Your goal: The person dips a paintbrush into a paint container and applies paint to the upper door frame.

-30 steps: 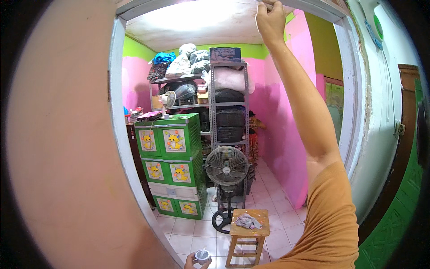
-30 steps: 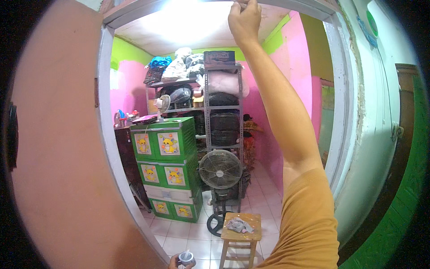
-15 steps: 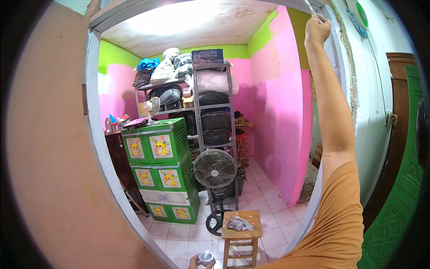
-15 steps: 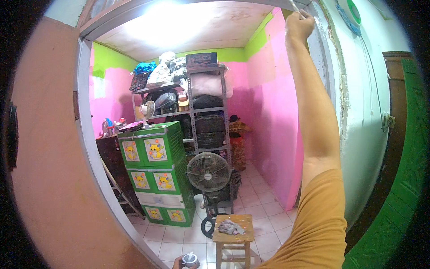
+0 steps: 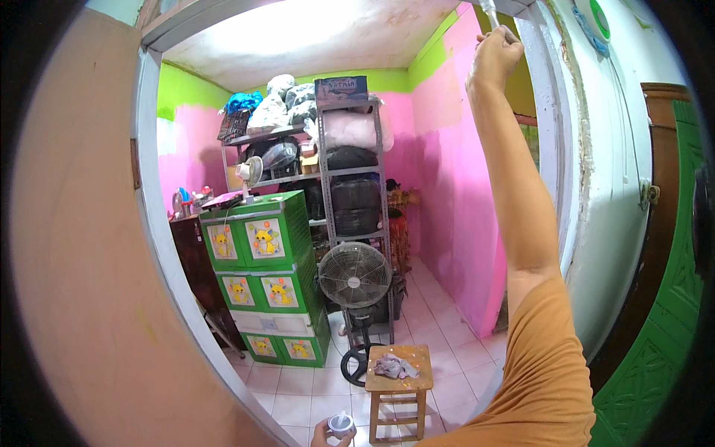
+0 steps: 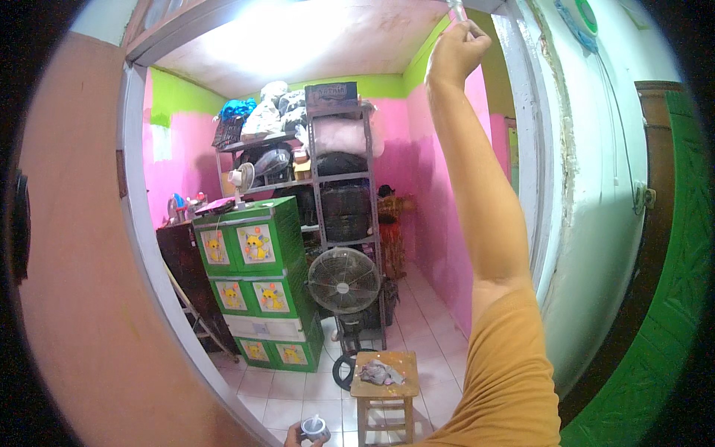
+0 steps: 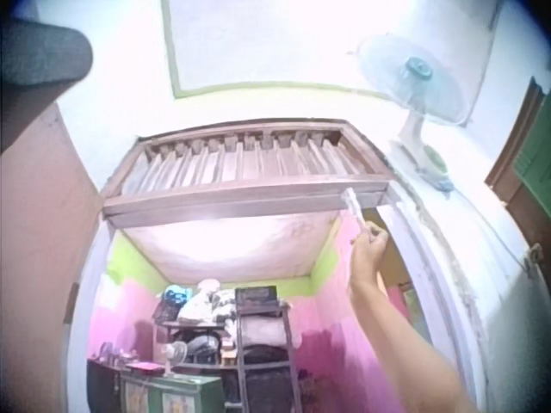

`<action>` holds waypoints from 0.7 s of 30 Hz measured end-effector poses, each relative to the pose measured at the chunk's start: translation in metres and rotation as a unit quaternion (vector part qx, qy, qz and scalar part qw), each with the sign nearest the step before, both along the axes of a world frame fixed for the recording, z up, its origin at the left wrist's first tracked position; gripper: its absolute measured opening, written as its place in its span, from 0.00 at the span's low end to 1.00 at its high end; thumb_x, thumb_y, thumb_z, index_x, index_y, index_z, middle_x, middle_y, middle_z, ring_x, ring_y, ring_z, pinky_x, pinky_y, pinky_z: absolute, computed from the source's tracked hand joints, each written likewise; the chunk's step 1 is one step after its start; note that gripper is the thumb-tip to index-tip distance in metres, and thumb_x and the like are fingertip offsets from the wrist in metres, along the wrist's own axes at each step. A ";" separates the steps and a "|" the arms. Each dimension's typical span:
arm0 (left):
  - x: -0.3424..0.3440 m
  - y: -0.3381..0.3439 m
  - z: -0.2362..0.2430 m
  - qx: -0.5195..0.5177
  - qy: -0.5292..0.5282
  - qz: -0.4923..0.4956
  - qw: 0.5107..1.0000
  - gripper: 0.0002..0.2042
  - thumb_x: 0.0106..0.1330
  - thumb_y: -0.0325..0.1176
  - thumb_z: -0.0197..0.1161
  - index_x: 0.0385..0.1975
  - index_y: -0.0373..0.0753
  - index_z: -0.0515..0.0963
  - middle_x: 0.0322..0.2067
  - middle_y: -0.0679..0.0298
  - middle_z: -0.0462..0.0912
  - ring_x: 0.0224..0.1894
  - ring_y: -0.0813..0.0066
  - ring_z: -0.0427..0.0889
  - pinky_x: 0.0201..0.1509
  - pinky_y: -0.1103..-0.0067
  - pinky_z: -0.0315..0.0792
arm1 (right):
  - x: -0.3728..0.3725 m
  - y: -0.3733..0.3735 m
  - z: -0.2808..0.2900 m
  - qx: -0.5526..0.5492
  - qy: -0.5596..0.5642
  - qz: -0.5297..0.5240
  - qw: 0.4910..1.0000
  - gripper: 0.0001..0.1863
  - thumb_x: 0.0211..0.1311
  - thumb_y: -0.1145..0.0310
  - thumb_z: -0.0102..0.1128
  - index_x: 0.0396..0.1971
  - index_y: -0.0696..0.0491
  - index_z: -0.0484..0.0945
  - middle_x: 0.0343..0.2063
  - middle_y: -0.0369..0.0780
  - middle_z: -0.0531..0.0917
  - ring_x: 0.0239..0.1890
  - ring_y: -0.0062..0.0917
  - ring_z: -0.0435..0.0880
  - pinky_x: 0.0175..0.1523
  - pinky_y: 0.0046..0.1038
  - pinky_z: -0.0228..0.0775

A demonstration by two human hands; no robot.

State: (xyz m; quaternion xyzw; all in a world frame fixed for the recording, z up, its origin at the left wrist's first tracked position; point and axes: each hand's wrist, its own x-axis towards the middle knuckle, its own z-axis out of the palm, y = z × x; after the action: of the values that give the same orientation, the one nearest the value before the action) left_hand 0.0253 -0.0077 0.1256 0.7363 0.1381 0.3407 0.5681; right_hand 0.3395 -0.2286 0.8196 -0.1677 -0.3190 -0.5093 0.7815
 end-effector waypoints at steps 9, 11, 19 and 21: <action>0.022 0.033 0.041 0.097 0.038 0.029 0.994 0.33 0.56 0.35 0.79 0.60 0.33 0.71 0.51 0.54 0.82 0.53 0.64 0.82 0.60 0.70 0.75 | -0.056 0.026 -0.206 -0.537 0.068 0.047 0.840 0.08 0.72 0.71 0.55 0.43 0.58 0.80 0.28 0.33 0.78 0.29 0.14 0.73 0.37 0.20 0.65; 0.022 0.036 0.058 0.116 0.010 0.038 0.992 0.33 0.57 0.36 0.79 0.60 0.33 0.72 0.50 0.55 0.82 0.51 0.64 0.82 0.57 0.70 0.76 | -0.079 0.035 -0.259 -0.639 0.084 0.072 0.761 0.08 0.72 0.71 0.55 0.44 0.58 0.80 0.29 0.33 0.78 0.30 0.13 0.73 0.39 0.19 0.66; 0.032 0.020 0.100 0.055 0.029 -0.039 0.997 0.34 0.57 0.30 0.77 0.64 0.34 0.69 0.55 0.57 0.81 0.59 0.66 0.78 0.67 0.69 0.69 | -0.116 0.050 -0.392 -0.822 -0.008 0.070 0.565 0.09 0.63 0.72 0.62 0.41 0.60 0.79 0.33 0.43 0.79 0.34 0.27 0.82 0.38 0.27 0.74; 0.033 0.015 0.103 0.052 0.028 -0.048 0.997 0.34 0.57 0.30 0.77 0.64 0.34 0.69 0.56 0.57 0.81 0.59 0.67 0.78 0.67 0.69 0.69 | -0.120 0.052 -0.402 -0.838 -0.008 0.069 0.542 0.08 0.63 0.76 0.58 0.40 0.61 0.78 0.34 0.41 0.78 0.35 0.24 0.81 0.37 0.25 0.72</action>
State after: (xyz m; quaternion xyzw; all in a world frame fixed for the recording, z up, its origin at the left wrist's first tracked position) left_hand 0.0581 0.0070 0.2289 0.7801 0.1006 0.2985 0.5406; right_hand 0.2197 -0.1769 0.4175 -0.7195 -0.6171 0.0434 0.3156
